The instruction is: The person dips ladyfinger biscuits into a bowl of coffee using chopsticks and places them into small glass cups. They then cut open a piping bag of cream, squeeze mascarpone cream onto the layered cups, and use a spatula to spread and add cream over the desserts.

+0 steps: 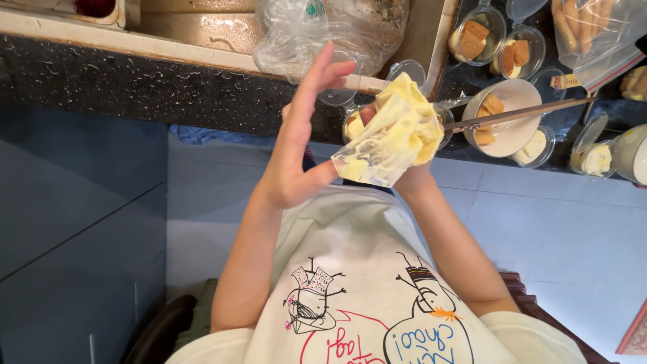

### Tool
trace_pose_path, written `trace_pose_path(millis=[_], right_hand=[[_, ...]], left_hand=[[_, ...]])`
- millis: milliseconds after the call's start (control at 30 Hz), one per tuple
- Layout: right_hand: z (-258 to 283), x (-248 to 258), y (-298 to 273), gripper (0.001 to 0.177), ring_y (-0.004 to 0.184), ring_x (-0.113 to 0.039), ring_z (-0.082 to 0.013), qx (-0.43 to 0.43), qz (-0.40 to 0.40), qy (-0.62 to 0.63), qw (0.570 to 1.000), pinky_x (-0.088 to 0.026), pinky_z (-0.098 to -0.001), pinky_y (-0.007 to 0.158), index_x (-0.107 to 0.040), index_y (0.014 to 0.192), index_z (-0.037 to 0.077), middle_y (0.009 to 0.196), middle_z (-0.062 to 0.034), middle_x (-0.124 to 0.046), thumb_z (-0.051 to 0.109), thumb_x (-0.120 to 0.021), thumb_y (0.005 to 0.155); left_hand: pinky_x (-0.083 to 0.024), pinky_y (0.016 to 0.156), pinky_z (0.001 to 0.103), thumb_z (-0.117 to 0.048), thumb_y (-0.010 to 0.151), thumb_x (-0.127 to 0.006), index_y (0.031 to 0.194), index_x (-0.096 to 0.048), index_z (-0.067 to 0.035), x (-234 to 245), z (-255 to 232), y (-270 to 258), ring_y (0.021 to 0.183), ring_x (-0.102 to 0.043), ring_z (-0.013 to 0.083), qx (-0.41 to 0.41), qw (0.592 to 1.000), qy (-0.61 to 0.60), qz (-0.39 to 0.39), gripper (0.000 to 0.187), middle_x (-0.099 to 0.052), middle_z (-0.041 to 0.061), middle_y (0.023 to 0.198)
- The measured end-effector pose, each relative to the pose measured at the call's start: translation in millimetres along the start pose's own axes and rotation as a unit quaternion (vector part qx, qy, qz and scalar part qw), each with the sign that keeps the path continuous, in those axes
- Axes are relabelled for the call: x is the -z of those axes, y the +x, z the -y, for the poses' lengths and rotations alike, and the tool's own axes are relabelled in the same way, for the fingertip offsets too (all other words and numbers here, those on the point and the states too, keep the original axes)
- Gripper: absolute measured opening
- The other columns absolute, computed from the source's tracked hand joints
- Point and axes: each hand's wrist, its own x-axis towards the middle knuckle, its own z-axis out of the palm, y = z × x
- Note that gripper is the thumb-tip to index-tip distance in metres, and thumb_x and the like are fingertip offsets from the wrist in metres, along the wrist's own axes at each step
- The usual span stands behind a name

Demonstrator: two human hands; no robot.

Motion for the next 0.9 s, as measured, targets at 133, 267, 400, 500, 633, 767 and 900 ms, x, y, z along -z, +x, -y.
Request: trace_pose_path(millis=[133, 267, 400, 500, 633, 767, 900], right_hand=[[9, -25, -1, 0.039, 0.114, -0.068, -0.0245, 0.091, 0.056, -0.096, 0.99, -0.061, -0.043, 0.097, -0.053, 0.14, 0.002, 0.127, -0.0143, -0.065, 0.028, -0.061, 0.112], [19, -20, 6, 0.038, 0.092, -0.071, -0.018, 0.085, -0.038, -0.203, 0.975, -0.06, -0.0336, 0.081, -0.059, 0.121, 0.004, 0.103, -0.0083, -0.068, 0.038, -0.062, 0.103], [42, -31, 4, 0.036, 0.066, -0.061, -0.0155, 0.212, -0.053, -0.361, 0.907, -0.049, -0.0284, 0.062, -0.063, 0.106, 0.001, 0.078, -0.0035, -0.059, 0.037, -0.068, 0.109], [55, -50, -2, 0.035, 0.057, -0.056, -0.0135, 0.223, -0.082, -0.391, 0.889, -0.044, -0.0254, 0.055, -0.061, 0.104, 0.002, 0.067, -0.0023, -0.054, 0.035, -0.068, 0.108], [56, -41, -3, 0.031, 0.057, -0.055, -0.0142, 0.244, -0.072, -0.35, 0.901, -0.043, -0.0255, 0.056, -0.06, 0.104, 0.001, 0.066, -0.0032, -0.053, 0.031, -0.068, 0.108], [60, -29, -6, 0.026, 0.063, -0.06, -0.0153, 0.22, -0.036, -0.286, 0.932, -0.049, -0.0261, 0.064, -0.059, 0.111, 0.0, 0.073, -0.0041, -0.057, 0.025, -0.069, 0.11], [65, -30, -16, 0.027, 0.076, -0.065, -0.0149, 0.24, -0.012, -0.32, 0.917, -0.055, -0.0261, 0.075, -0.056, 0.125, -0.001, 0.084, -0.0052, -0.062, 0.013, -0.073, 0.11]], left_hand=[[-0.036, 0.119, 0.038, -0.058, 0.086, -0.063, 0.168, -0.018, -0.011, 5, 5, -11, 0.14, -0.052, 0.0235, 0.046, 0.999, 0.004, -0.014, 0.105, -0.047, 0.011, 0.16], [-0.035, 0.116, 0.038, -0.057, 0.084, -0.064, 0.169, -0.017, -0.011, 6, 7, -17, 0.141, -0.051, 0.0232, 0.07, 0.997, 0.007, -0.026, 0.107, -0.047, 0.01, 0.158], [-0.033, 0.114, 0.036, -0.057, 0.083, -0.063, 0.168, -0.019, -0.01, 9, 8, -21, 0.139, -0.05, 0.0232, 0.089, 0.995, -0.014, -0.048, 0.107, -0.047, 0.01, 0.157], [-0.033, 0.112, 0.036, -0.056, 0.083, -0.063, 0.168, -0.021, -0.009, 8, 9, -26, 0.138, -0.05, 0.0234, 0.096, 0.993, -0.019, -0.067, 0.105, -0.047, 0.01, 0.156], [-0.033, 0.112, 0.035, -0.054, 0.085, -0.063, 0.167, -0.024, -0.008, 7, 17, -35, 0.137, -0.049, 0.0235, 0.093, 0.992, -0.017, -0.086, 0.102, -0.048, 0.01, 0.158], [-0.032, 0.119, 0.037, -0.048, 0.086, -0.065, 0.162, -0.032, -0.006, 4, 14, -37, 0.139, -0.049, 0.0247, 0.078, 0.991, 0.013, -0.109, 0.092, -0.05, 0.011, 0.158], [-0.029, 0.126, 0.037, -0.041, 0.089, -0.068, 0.154, -0.043, -0.004, -5, 0, -29, 0.144, -0.048, 0.0258, 0.039, 0.988, 0.099, -0.114, 0.079, -0.052, 0.012, 0.155]])
